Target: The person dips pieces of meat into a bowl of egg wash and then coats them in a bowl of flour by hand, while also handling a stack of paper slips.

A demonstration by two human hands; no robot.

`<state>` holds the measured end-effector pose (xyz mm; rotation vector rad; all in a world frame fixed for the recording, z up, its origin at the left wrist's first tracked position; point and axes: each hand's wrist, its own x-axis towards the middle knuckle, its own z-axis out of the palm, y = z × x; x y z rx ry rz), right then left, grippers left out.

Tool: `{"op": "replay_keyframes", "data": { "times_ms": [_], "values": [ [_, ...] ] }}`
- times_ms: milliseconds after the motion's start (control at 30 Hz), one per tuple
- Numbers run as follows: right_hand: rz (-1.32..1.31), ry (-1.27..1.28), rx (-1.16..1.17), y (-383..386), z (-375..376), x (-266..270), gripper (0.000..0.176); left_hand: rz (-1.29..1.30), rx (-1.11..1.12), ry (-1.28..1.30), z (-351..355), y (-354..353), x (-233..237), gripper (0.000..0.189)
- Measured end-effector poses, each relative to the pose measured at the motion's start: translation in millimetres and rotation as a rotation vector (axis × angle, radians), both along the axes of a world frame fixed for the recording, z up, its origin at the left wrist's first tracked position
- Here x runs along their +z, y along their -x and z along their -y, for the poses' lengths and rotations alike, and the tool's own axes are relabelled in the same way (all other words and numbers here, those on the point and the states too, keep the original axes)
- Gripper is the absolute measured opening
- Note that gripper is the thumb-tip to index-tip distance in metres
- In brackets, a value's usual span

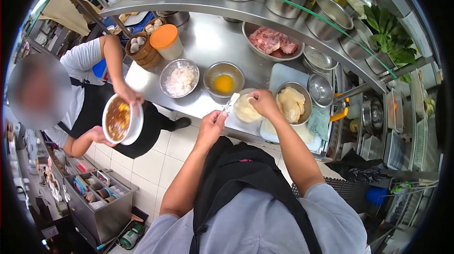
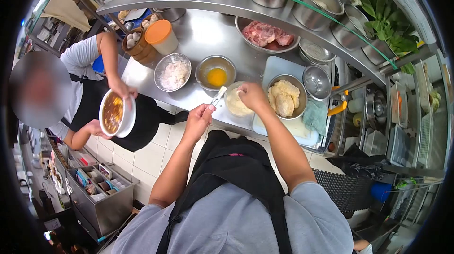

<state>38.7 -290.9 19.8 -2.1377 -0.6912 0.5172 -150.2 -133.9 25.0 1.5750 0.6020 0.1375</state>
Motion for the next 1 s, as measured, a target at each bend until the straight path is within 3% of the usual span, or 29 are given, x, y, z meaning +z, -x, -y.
{"op": "replay_keyframes", "data": {
  "times_ms": [67, 133, 233, 400, 667, 800, 867, 933, 1000],
  "values": [
    [0.182, 0.211, 0.011, 2.3, -11.2, -22.1, 0.018, -0.026, 0.033, -0.106, -21.6, -0.7, 8.6, 0.032],
    [0.153, 0.261, 0.03, 6.1, -12.1, -26.0, 0.017, -0.023, 0.141, -0.677, -48.8, 3.3, 13.7, 0.032],
    [0.168, 0.217, 0.094, 8.5, -7.4, -39.8, 0.021, -0.306, 0.185, -0.834, -99.0, 13.8, 31.8, 0.031],
    [0.121, 0.238, 0.066, 7.5, 2.0, -38.3, 0.024, -0.498, 0.128, -1.062, -180.6, 7.9, 44.0, 0.027],
    [0.023, 0.193, -0.175, 27.6, -3.6, -27.8, 0.024, -0.638, -0.138, -1.144, -279.3, -55.1, 34.3, 0.034],
    [0.01, 0.132, -0.251, 35.7, -11.3, -24.7, 0.021, -0.756, -0.325, -1.036, -312.3, -84.1, 24.1, 0.041],
    [-0.003, 0.13, -0.275, 40.6, -15.7, -25.4, 0.021, -0.683, -0.332, -1.027, -326.9, -86.3, -9.3, 0.04],
    [-0.011, 0.119, -0.293, 40.0, -22.3, -24.9, 0.02, -0.61, -0.328, -1.022, -333.9, -86.5, -7.1, 0.038],
    [-0.042, 0.112, -0.313, 41.6, -26.8, -25.0, 0.021, -0.559, -0.371, -0.859, -338.8, -84.0, 0.0, 0.036]
  ]
}}
